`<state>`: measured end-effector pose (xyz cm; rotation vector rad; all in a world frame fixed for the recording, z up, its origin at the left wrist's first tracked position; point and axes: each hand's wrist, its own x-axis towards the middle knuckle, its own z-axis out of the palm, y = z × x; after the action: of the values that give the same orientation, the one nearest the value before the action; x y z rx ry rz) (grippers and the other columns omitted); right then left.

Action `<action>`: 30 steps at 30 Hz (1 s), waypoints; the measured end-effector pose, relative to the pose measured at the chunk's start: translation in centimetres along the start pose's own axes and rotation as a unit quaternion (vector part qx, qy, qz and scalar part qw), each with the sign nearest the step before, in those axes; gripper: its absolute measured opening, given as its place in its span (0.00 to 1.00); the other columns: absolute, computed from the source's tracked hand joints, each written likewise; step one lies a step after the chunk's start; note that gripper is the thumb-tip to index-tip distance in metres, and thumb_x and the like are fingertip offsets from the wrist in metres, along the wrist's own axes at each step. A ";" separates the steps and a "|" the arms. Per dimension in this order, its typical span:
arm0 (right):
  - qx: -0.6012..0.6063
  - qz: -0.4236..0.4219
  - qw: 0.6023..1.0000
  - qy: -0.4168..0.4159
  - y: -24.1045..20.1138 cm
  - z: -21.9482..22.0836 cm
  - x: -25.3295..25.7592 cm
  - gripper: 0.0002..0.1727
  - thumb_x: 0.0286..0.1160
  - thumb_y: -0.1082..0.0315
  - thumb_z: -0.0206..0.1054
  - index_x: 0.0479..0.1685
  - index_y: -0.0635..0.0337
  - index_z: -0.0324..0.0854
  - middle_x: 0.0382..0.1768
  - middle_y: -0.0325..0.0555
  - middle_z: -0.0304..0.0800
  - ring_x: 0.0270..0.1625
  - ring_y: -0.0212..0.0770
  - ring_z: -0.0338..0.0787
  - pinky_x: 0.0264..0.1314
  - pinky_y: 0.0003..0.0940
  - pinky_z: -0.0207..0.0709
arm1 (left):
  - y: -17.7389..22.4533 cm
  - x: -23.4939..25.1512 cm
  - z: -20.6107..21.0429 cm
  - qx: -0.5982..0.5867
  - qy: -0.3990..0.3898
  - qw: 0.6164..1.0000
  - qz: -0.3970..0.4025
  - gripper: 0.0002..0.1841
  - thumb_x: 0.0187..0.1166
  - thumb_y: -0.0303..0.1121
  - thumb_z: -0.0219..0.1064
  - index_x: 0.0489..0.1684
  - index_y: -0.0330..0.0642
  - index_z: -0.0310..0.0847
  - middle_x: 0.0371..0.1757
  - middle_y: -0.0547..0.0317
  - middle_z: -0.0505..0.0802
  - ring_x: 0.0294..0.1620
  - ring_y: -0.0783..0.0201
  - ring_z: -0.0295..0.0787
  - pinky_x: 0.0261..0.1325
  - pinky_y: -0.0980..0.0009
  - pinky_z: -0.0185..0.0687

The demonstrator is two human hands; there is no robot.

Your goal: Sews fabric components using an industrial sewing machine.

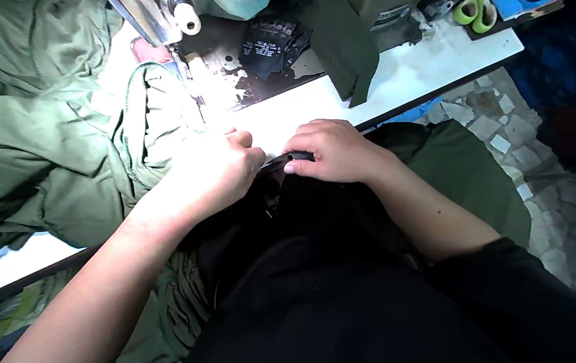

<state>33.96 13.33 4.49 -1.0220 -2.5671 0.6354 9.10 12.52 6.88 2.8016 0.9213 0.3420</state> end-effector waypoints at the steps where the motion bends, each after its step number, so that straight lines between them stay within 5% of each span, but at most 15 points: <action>1: 0.004 0.000 1.000 -0.002 -0.1 0.0 0.2 0.17 0.77 0.52 0.66 0.43 0.56 0.93 0.31 0.45 0.88 0.40 0.46 0.88 0.43 0.46 0.77 | 0.1 0.2 -0.1 0.003 0.000 1.000 0.002 0.13 0.75 0.29 0.59 0.24 0.39 0.87 0.26 0.49 0.86 0.34 0.45 0.88 0.32 0.51 0.76; 11: 0.001 -0.010 0.999 -0.030 0.0 0.3 1.4 0.15 0.78 0.57 0.66 0.29 0.57 0.86 0.22 0.44 0.82 0.32 0.46 0.86 0.35 0.47 0.72 | 0.2 1.1 -0.5 -0.014 -0.010 1.000 -0.017 0.11 0.75 0.29 0.61 0.27 0.38 0.89 0.26 0.50 0.85 0.34 0.47 0.86 0.32 0.53 0.76; 13: 0.027 0.021 0.999 -0.002 0.9 -0.2 1.0 0.16 0.78 0.55 0.65 0.34 0.59 0.88 0.26 0.46 0.84 0.34 0.47 0.87 0.37 0.49 0.75 | 0.3 0.6 -1.0 -0.055 0.004 0.995 -0.088 0.10 0.76 0.30 0.63 0.31 0.40 0.91 0.27 0.55 0.84 0.30 0.56 0.84 0.32 0.58 0.75; 17: 0.207 0.048 0.973 0.091 0.4 0.6 1.2 0.21 0.66 0.54 0.76 0.48 0.63 0.86 0.35 0.45 0.89 0.37 0.38 0.86 0.40 0.41 0.80 | 0.5 -0.3 -0.6 -0.202 0.088 0.946 -0.237 0.07 0.78 0.33 0.65 0.34 0.45 0.89 0.25 0.72 0.84 0.24 0.85 0.73 0.29 0.85 0.68; 21: 0.226 -0.017 0.951 0.211 -1.3 3.3 2.7 0.13 0.71 0.68 0.74 0.48 0.68 0.88 0.36 0.49 0.92 0.37 0.36 0.89 0.42 0.33 0.83 | 1.0 -0.7 0.1 -0.284 0.134 0.905 -0.288 0.06 0.81 0.32 0.65 0.33 0.48 0.86 0.25 0.73 0.84 0.22 0.84 0.75 0.26 0.87 0.69; 24: 0.200 -0.039 0.942 0.266 -1.9 4.3 3.8 0.04 0.68 0.75 0.71 0.34 0.69 0.87 0.29 0.49 0.89 0.32 0.36 0.87 0.37 0.29 0.80 | 1.0 -0.9 0.2 -0.300 0.151 0.895 -0.294 0.07 0.80 0.31 0.65 0.30 0.48 0.86 0.22 0.74 0.85 0.21 0.85 0.76 0.24 0.88 0.70; 30: 0.178 -0.036 0.953 0.242 -2.0 4.3 5.3 0.03 0.59 0.76 0.70 0.30 0.64 0.85 0.26 0.45 0.86 0.30 0.35 0.84 0.33 0.28 0.78 | 0.1 -1.1 0.5 -0.332 0.189 0.873 -0.304 0.07 0.78 0.27 0.65 0.31 0.46 0.87 0.23 0.75 0.86 0.21 0.85 0.77 0.25 0.88 0.72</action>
<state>27.25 14.59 2.46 -0.8321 -1.9674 0.6941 8.46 11.74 6.22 1.7405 1.3732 0.9128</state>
